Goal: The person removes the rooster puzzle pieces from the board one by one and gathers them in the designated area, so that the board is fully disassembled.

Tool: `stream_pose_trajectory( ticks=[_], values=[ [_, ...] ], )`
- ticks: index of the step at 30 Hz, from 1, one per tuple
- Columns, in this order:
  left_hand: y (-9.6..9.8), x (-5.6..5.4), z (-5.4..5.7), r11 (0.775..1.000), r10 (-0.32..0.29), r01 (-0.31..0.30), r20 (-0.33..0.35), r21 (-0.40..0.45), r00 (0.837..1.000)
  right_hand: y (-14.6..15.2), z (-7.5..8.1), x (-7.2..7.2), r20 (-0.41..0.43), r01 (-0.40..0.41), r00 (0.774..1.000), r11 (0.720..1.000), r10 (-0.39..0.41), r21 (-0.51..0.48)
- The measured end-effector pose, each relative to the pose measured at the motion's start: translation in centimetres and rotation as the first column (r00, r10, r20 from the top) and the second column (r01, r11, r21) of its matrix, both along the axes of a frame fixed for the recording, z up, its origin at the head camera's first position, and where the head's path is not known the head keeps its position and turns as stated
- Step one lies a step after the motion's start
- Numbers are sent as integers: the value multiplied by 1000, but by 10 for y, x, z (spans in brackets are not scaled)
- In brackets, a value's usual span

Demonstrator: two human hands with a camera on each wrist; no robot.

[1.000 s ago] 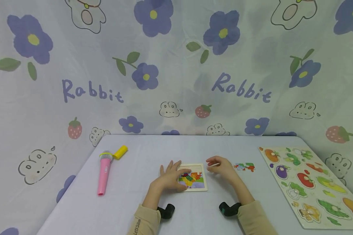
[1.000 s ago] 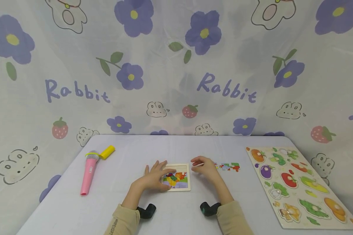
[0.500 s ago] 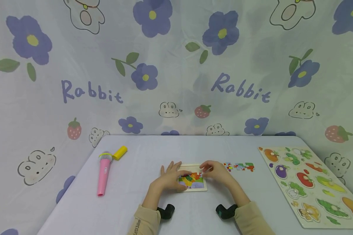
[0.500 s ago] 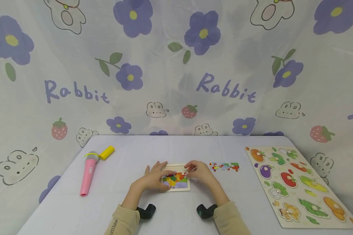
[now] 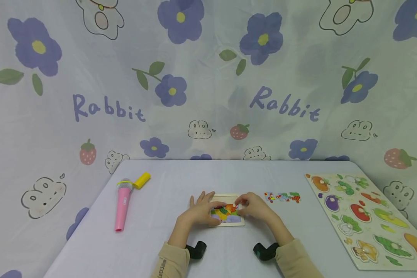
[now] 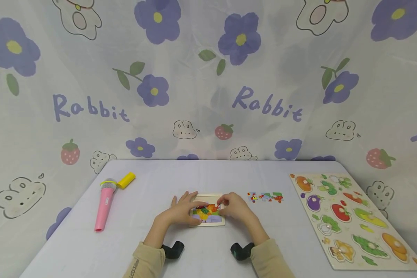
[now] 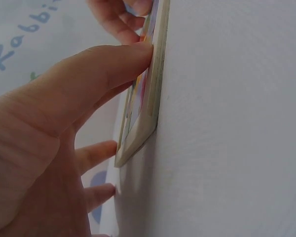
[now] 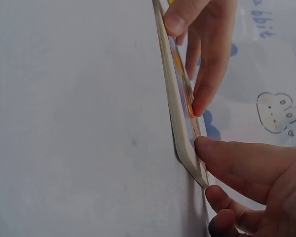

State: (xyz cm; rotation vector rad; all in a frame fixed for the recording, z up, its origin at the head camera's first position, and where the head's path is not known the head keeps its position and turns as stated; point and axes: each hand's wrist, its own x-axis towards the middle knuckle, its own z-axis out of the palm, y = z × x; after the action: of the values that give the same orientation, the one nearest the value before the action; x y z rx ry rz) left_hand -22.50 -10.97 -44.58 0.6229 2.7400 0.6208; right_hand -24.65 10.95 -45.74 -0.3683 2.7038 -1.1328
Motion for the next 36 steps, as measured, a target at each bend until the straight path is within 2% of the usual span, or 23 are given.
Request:
stream_pose_trajectory(
  ticks=[4, 12, 16, 23, 29, 36],
  values=[
    [0, 0, 0, 1000, 2, -2, 5, 2, 1000, -1, 1, 0, -6, 3, 1000, 1000, -4, -20],
    [0, -1, 2, 1000, 5, -5, 13, 0, 1000, -1, -1, -1, 13, -9, 1000, 987, 12, -162],
    [1, -1, 3, 1000, 5, -5, 10, 1, 1000, 1, -1, -2, 16, -12, 1000, 981, 15, -193],
    [1, -2, 2, 1000, 5, -5, 8, 0, 1000, 7, 6, -3, 43, 53, 998, 966, -43, -253],
    [1, -3, 0, 1000, 0, 0, 13, -11, 1000, 15, 10, -4, 62, 54, 997, 946, -36, -321],
    [1, -2, 0, 1000, -1, 1, 18, -13, 1000, 23, 15, -6, 55, 123, 992, 950, -112, -285]
  ],
)
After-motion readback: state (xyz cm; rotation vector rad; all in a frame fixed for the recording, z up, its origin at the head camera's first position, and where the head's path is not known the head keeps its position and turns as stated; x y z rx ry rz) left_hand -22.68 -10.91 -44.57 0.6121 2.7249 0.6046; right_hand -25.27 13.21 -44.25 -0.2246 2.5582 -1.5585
